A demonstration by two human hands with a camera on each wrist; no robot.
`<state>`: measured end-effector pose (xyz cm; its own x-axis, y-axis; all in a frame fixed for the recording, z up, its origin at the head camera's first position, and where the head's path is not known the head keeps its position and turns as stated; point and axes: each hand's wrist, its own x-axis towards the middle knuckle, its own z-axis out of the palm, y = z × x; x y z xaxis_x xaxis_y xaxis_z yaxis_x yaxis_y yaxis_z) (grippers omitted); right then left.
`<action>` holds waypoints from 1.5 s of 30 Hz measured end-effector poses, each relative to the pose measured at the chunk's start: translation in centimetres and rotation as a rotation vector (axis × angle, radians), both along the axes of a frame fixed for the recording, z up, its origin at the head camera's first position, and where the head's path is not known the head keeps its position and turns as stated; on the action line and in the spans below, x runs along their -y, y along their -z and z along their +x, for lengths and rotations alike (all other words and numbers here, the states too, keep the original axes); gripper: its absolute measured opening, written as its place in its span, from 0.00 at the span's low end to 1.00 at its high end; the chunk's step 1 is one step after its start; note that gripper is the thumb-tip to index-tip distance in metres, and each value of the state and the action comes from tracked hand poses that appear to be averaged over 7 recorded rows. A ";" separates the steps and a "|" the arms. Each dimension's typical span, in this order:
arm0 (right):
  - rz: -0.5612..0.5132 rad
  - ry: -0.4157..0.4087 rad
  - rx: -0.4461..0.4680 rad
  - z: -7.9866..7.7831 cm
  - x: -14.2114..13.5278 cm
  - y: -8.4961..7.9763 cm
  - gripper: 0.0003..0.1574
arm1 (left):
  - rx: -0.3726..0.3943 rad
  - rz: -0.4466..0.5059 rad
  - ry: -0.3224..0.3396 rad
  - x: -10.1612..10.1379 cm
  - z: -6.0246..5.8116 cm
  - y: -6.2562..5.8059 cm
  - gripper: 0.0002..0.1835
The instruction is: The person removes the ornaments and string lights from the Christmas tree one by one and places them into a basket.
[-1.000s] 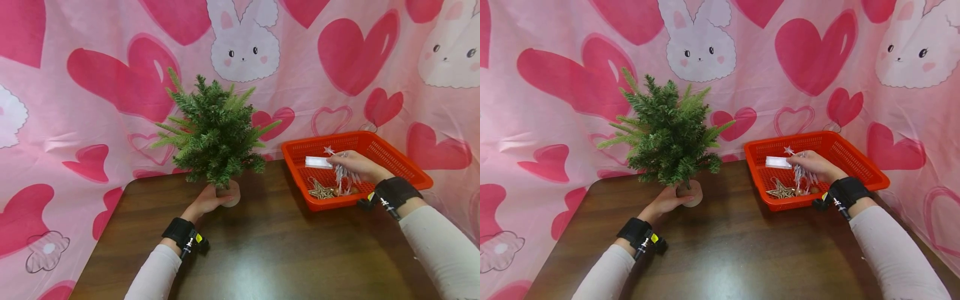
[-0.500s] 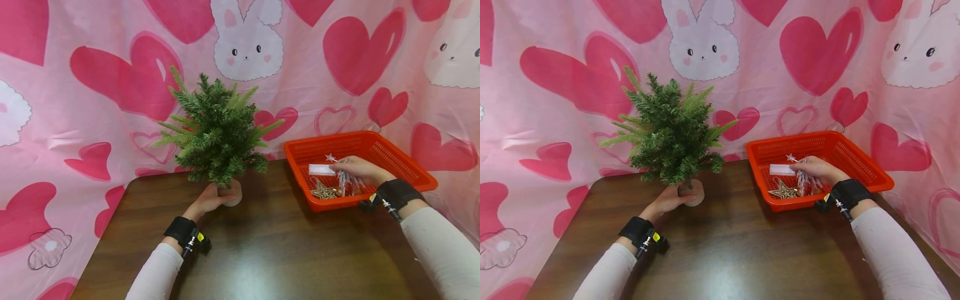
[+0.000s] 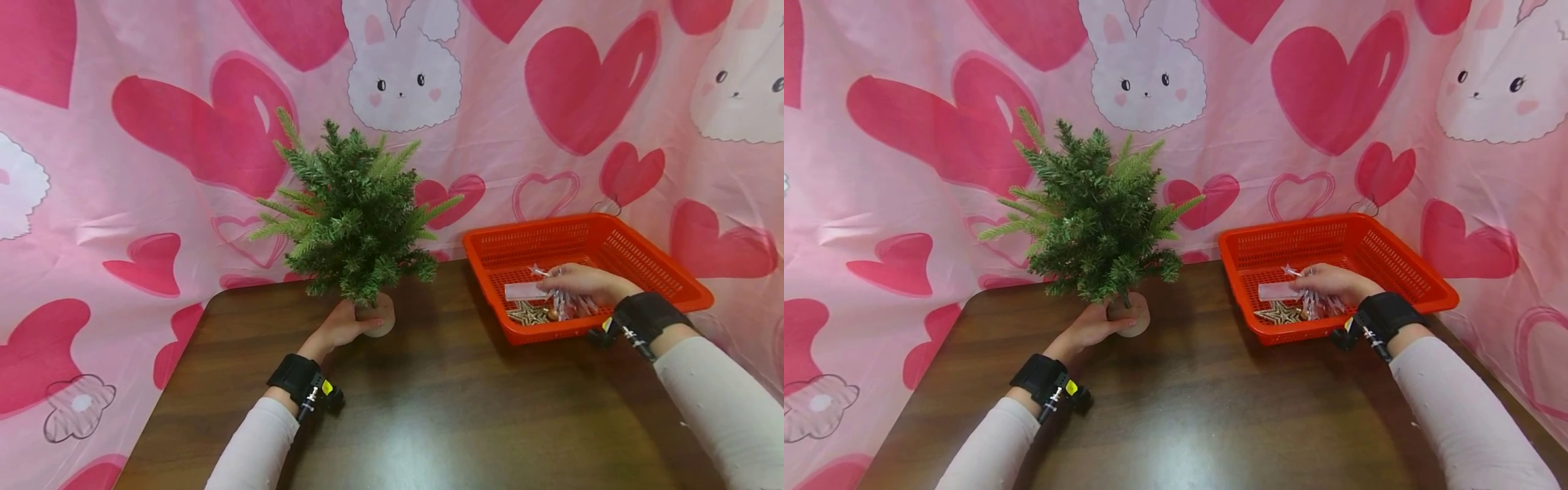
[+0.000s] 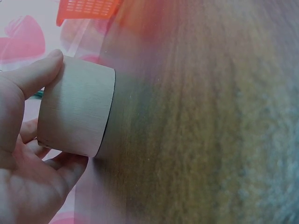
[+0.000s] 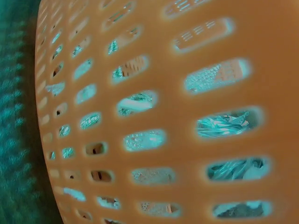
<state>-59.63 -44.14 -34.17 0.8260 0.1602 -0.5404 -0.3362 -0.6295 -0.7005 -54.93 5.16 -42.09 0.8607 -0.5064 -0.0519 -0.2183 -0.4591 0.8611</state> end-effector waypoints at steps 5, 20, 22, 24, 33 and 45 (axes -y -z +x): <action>-0.050 -0.031 0.080 0.0 0.1 0.5 0.34 | 0.010 -0.010 -0.001 0.1 0.0 0.0 0.33; 0.003 -0.022 0.018 -0.4 -0.2 0.3 0.30 | 0.019 -0.018 0.007 0.1 0.2 0.0 0.29; 0.038 -0.016 0.010 -0.5 -0.3 0.4 0.29 | 0.014 -0.016 0.004 0.1 0.2 0.0 0.29; 0.035 -0.017 0.022 -0.6 -0.5 0.5 0.29 | 0.012 -0.016 0.000 0.1 0.2 -0.1 0.30; -0.081 -0.132 0.133 -0.9 -0.7 0.6 0.24 | 0.035 -0.014 -0.002 0.2 -0.2 0.0 0.34; -0.187 -0.169 0.123 -1.6 -0.3 -0.2 0.43 | 0.026 -0.017 -0.011 0.1 -0.2 0.1 0.35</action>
<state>-61.19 -43.86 -33.99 0.8572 0.2082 -0.4710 -0.1348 -0.7920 -0.5955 -55.13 5.03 -42.20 0.8671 -0.4978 -0.0209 -0.2356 -0.4466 0.8631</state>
